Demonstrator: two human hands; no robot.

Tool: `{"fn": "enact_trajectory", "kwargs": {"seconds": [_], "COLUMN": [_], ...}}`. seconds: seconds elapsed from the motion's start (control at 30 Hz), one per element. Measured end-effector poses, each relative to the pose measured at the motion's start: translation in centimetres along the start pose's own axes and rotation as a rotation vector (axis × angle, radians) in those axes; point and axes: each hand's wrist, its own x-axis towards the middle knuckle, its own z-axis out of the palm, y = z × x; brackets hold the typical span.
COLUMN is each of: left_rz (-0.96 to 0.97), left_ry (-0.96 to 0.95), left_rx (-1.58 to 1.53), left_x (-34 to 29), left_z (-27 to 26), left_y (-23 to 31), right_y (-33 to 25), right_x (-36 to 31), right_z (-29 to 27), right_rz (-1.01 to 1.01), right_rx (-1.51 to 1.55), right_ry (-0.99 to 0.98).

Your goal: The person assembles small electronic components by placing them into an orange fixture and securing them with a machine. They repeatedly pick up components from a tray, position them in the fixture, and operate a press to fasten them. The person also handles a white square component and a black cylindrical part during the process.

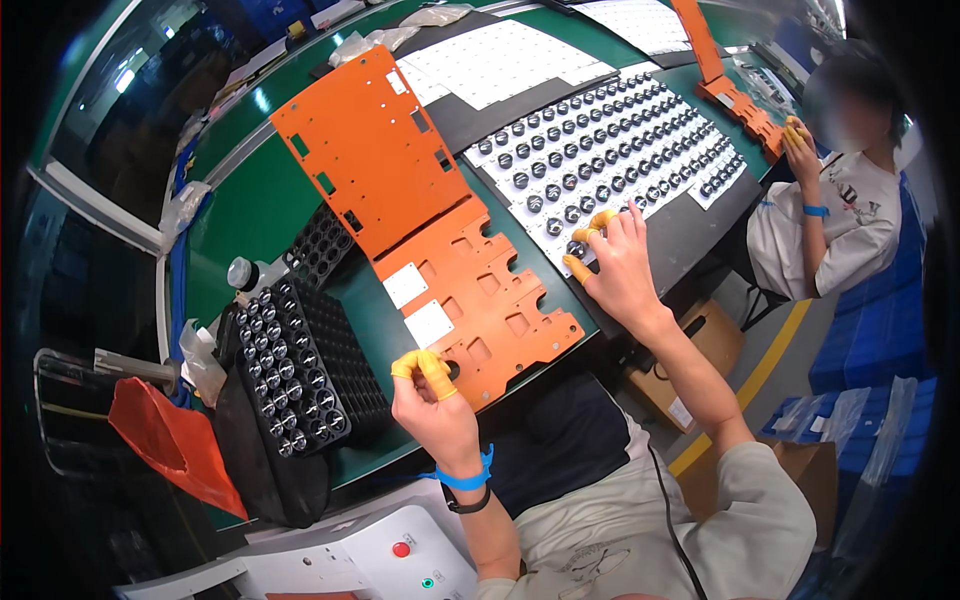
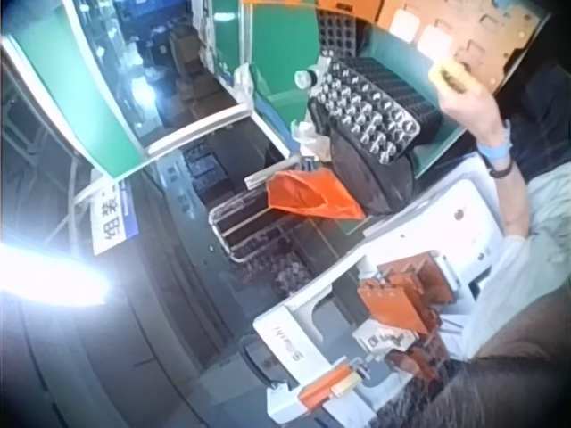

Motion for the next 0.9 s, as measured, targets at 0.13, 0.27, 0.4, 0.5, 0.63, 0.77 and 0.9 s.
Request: {"fn": "enact_trajectory", "kwargs": {"seconds": [0.13, 0.27, 0.4, 0.5, 0.63, 0.77, 0.9], "left_rz": [-0.027, -0.090, -0.057, 0.215, 0.088, -0.064, -0.034], "left_ry": [0.020, 0.017, 0.030, 0.071, -0.086, -0.143, -0.138], "left_rx": [0.180, 0.342, 0.327, 0.574, 0.646, 0.703, 0.837], "left_x": [1.1, 2.0, 3.4, 4.8, 6.9, 7.9, 8.5], "left_z": [-0.5, -1.0, -0.5, 0.5, 1.2, 2.5, 2.7], "left_y": [-0.1, 0.9, 1.0, -1.1, -2.5, -1.5, -2.5], "right_y": [0.0, 0.4, -0.3, -1.0, -1.6, -3.1, -5.0], "right_x": [-0.1, 0.0, -0.1, -1.4, -3.6, -5.8, -5.9], "right_z": [-0.2, -0.5, -1.0, -1.5, -2.3, -3.1, -2.2], "right_rz": [-0.004, -0.012, -0.047, -0.113, -0.174, -0.197, -0.209], "right_rx": [-0.006, -0.019, 0.032, 0.100, 0.242, 0.370, 0.502], "right_ry": [-0.007, -0.023, 0.075, 0.186, 0.236, 0.181, 0.078]}}
